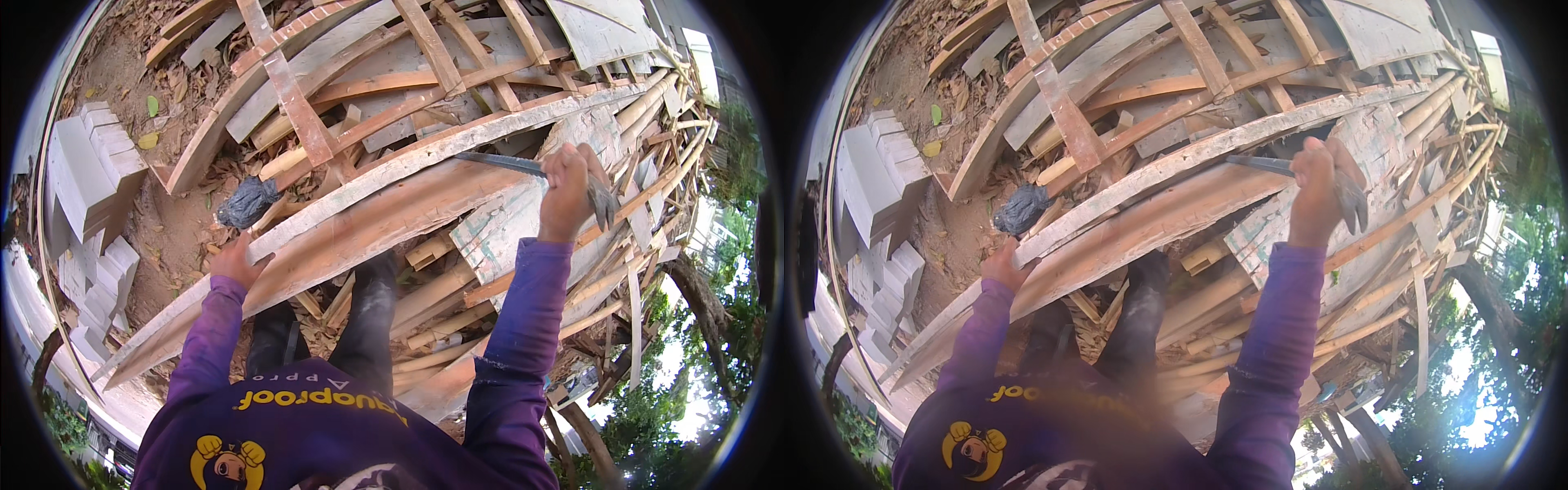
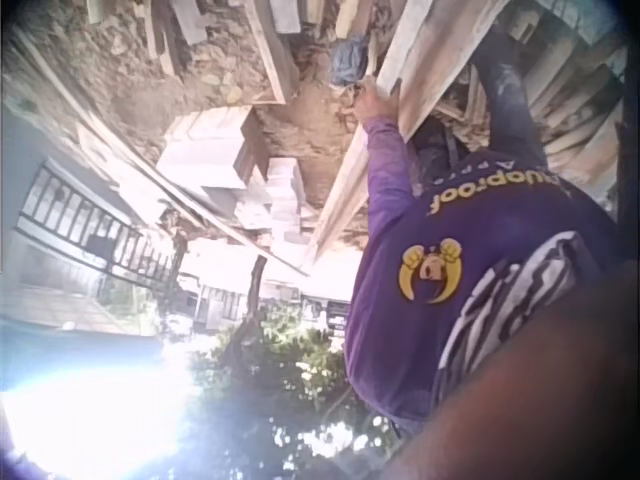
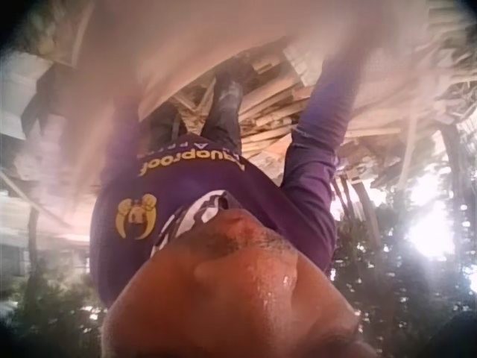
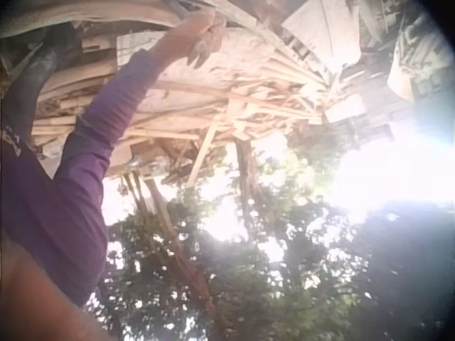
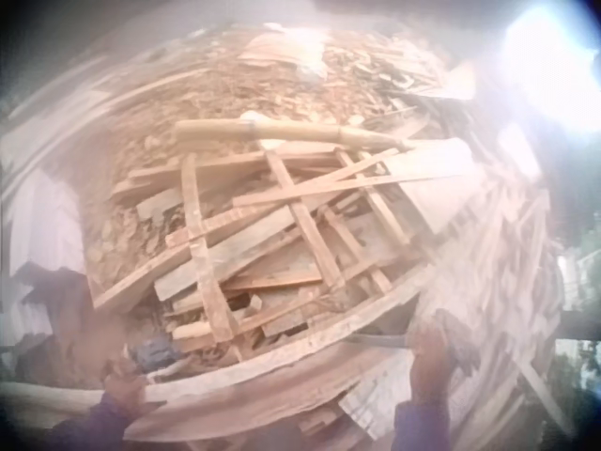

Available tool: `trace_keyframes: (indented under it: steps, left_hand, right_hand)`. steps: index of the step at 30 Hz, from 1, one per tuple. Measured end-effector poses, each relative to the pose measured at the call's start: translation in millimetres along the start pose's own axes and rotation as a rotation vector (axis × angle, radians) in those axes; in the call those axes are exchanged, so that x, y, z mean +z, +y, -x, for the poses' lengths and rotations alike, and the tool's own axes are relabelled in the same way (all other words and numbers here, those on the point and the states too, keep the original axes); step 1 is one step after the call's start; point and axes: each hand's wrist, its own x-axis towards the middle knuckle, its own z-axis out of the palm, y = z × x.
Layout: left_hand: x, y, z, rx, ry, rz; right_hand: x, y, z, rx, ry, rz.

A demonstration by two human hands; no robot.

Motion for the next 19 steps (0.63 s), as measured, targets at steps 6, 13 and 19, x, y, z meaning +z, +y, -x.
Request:
trace_keyframes:
  steps: [6, 13, 19]
  left_hand:
    - [0.8, -6.3, -8.1, -0.025, -0.002, -0.033]
    - [-3.6, -11.2, -23.1, -0.001, -0.040, 0.013]
    - [26.4, -51.6, -36.1, 0.035, 0.013, 0.151]
  right_hand:
    - [84.9, 7.3, -8.9, -0.235, -0.061, 0.284]
    - [26.5, -6.2, 12.2, -0.026, -0.138, 0.353]
    - [-82.9, -13.6, 61.6, 0.091, -0.102, 0.010]
